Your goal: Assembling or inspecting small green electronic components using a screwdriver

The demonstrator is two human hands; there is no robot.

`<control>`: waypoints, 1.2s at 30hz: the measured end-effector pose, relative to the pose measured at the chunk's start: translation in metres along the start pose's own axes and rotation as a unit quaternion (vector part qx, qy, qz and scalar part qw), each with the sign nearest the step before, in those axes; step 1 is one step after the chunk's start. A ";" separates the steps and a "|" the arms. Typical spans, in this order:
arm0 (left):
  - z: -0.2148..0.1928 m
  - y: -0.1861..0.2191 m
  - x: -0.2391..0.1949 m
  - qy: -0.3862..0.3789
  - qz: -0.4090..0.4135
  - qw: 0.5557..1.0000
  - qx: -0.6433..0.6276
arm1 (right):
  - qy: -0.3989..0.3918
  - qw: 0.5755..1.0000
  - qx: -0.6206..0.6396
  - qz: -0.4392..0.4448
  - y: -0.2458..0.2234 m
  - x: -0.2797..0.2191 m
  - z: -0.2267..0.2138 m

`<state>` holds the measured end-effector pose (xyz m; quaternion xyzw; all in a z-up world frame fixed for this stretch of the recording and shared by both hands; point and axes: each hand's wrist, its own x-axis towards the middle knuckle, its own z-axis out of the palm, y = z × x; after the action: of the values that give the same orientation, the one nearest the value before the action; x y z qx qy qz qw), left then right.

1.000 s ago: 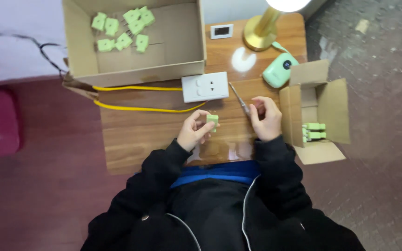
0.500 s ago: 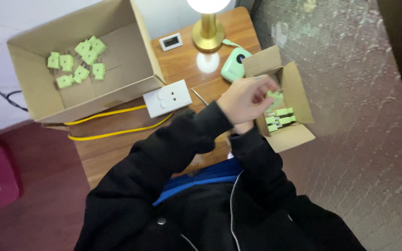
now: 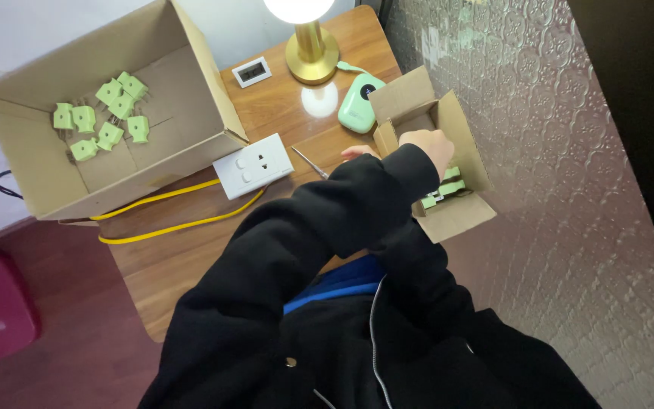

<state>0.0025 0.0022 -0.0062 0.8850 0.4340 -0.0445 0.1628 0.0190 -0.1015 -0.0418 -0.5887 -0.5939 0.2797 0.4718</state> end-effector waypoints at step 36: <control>-0.017 -0.186 -0.344 0.281 -0.074 0.907 -0.305 | -0.080 0.991 -0.082 -0.074 -0.024 0.031 0.067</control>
<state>-0.3572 -0.1452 0.0393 0.7336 0.5182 0.3283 0.2923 -0.0468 -0.0603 -0.0403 -0.5560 -0.6924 0.2402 0.3920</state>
